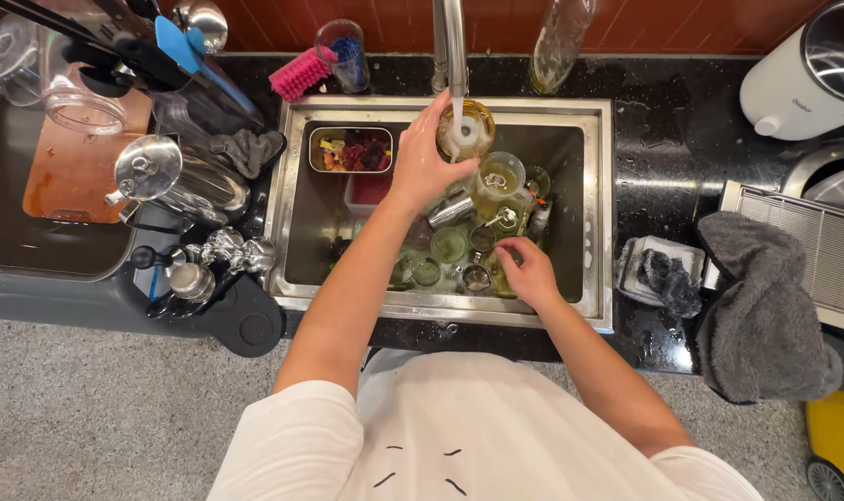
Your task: Washing glasses and a pitcher in a kitchen sink.
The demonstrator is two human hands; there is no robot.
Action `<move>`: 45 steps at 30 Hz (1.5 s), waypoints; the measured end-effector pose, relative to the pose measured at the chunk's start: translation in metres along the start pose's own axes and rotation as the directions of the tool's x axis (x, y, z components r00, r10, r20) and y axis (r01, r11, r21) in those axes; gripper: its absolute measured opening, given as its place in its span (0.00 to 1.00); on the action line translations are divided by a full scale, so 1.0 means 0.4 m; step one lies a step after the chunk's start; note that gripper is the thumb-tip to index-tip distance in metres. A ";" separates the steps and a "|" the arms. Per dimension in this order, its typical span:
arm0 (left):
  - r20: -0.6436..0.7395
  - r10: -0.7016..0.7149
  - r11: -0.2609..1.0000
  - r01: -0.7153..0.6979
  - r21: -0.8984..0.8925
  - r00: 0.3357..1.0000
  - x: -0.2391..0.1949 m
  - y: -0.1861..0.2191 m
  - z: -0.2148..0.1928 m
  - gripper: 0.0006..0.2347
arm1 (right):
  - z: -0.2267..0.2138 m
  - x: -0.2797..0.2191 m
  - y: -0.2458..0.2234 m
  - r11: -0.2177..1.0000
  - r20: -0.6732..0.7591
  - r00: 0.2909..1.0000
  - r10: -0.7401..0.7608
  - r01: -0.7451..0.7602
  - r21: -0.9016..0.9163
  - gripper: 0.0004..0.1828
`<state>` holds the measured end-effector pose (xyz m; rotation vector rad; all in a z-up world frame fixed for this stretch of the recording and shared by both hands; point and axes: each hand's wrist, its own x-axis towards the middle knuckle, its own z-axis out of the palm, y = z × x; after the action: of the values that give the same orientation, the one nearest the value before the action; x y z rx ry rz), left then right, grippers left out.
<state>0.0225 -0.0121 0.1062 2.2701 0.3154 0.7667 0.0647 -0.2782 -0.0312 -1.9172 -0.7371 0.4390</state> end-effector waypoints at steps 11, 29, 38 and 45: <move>0.019 0.121 0.992 -0.121 0.040 0.992 -0.013 0.009 -0.025 0.40 | 0.005 0.007 0.033 0.988 0.064 0.986 0.152 -0.151 -0.025 0.14; 0.436 -0.123 0.929 -0.050 0.366 0.891 -0.308 -0.120 -0.004 0.39 | 0.018 0.015 0.077 0.968 0.172 0.953 0.251 -0.243 -0.062 0.14; 0.046 -0.404 0.914 0.401 0.065 0.914 -0.328 -0.071 -0.092 0.36 | 0.037 0.039 0.143 0.958 0.240 0.948 0.211 -0.249 0.143 0.12; -0.390 -0.337 0.932 0.246 -0.266 0.857 -0.312 -0.013 -0.450 0.33 | 0.010 0.041 0.174 0.938 0.249 0.918 0.309 -0.338 0.083 0.12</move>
<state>-0.1859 0.0376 0.1514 1.7819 0.7366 1.0793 0.0958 -0.2869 -0.0951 -1.8917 -0.5231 0.9091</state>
